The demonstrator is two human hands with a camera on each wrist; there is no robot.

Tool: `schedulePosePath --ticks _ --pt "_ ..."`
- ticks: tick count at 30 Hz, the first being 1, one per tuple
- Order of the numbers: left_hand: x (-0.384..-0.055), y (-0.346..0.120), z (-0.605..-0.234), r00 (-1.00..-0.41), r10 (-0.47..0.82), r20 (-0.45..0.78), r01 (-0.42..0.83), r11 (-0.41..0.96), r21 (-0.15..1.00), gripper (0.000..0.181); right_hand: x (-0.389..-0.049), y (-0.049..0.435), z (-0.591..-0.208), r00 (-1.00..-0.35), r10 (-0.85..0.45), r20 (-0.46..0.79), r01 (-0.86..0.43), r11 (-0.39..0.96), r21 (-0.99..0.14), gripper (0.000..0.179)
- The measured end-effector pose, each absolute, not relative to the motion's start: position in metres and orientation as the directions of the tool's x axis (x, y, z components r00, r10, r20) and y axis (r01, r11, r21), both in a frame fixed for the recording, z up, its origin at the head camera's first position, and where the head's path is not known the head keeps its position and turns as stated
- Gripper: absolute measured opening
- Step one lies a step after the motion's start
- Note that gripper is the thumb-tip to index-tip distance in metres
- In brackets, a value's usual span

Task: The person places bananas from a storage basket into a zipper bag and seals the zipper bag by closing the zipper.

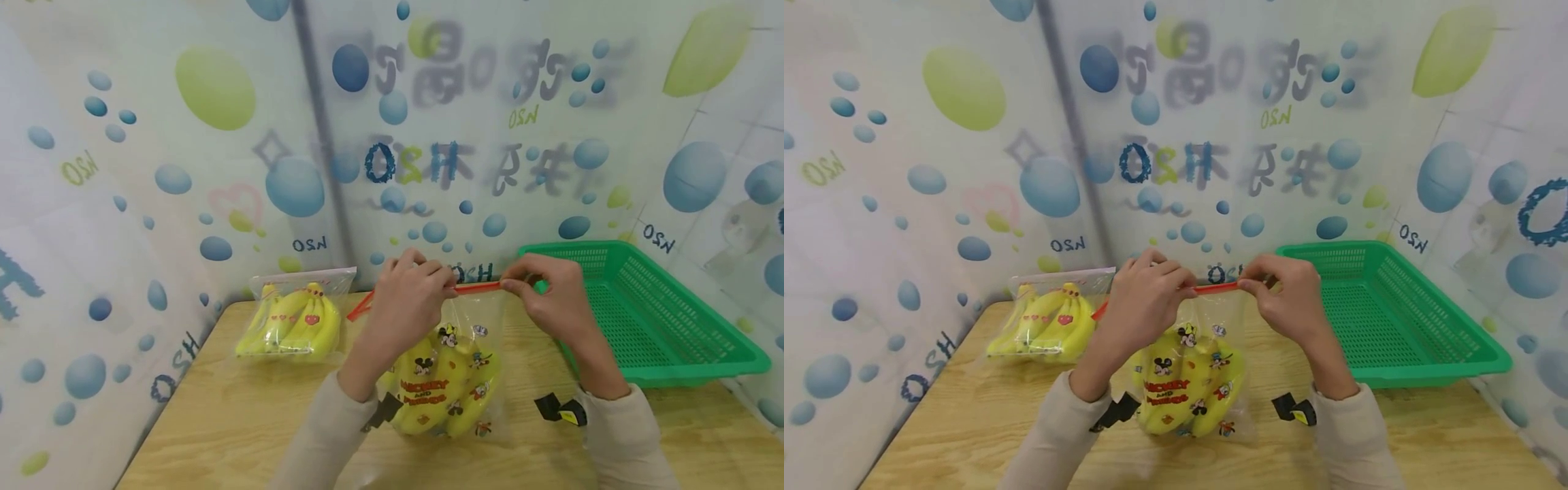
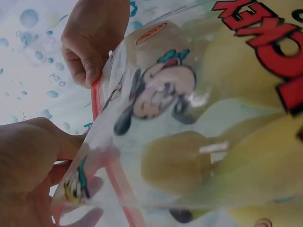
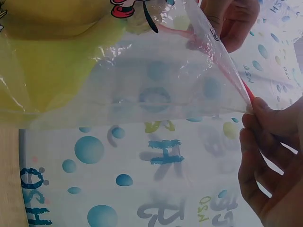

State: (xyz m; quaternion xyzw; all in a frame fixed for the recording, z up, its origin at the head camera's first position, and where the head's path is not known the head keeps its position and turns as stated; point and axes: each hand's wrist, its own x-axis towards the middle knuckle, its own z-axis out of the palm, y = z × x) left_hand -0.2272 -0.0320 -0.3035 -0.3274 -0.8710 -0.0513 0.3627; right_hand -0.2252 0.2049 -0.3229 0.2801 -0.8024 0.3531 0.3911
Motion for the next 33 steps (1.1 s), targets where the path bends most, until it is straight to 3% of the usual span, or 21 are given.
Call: schedulePosePath --ticks 11,16,20,23,28,33 --pt "-0.231 -0.045 -0.309 -0.553 0.51 0.659 0.593 0.797 -0.118 0.007 -0.224 0.225 -0.323 -0.564 -0.161 0.81 -0.696 0.62 -0.362 0.02" --pt "-0.231 -0.048 -0.316 -0.543 0.462 0.701 0.625 0.78 -0.031 0.009 -0.223 0.225 -0.322 -0.567 -0.165 0.807 -0.69 0.63 -0.357 0.018" --pt "-0.231 -0.046 -0.32 -0.522 0.436 0.733 0.648 0.762 0.008 0.011 -0.217 0.212 -0.319 -0.565 -0.174 0.806 -0.616 0.739 -0.272 0.011" --pt "-0.232 -0.043 -0.322 -0.485 0.442 0.754 0.664 0.748 -0.011 0.011 -0.212 0.193 -0.32 -0.552 -0.229 0.802 -0.542 0.829 -0.136 0.005" --pt "-0.232 -0.038 -0.328 -0.413 0.463 0.784 0.703 0.709 -0.049 0.011 -0.21 0.161 -0.328 -0.458 -0.328 0.826 -0.505 0.861 0.062 0.009" --pt "-0.231 -0.036 -0.331 -0.392 0.454 0.8 0.725 0.688 -0.035 0.007 -0.213 0.149 -0.332 -0.424 -0.327 0.844 -0.546 0.837 0.049 0.005"
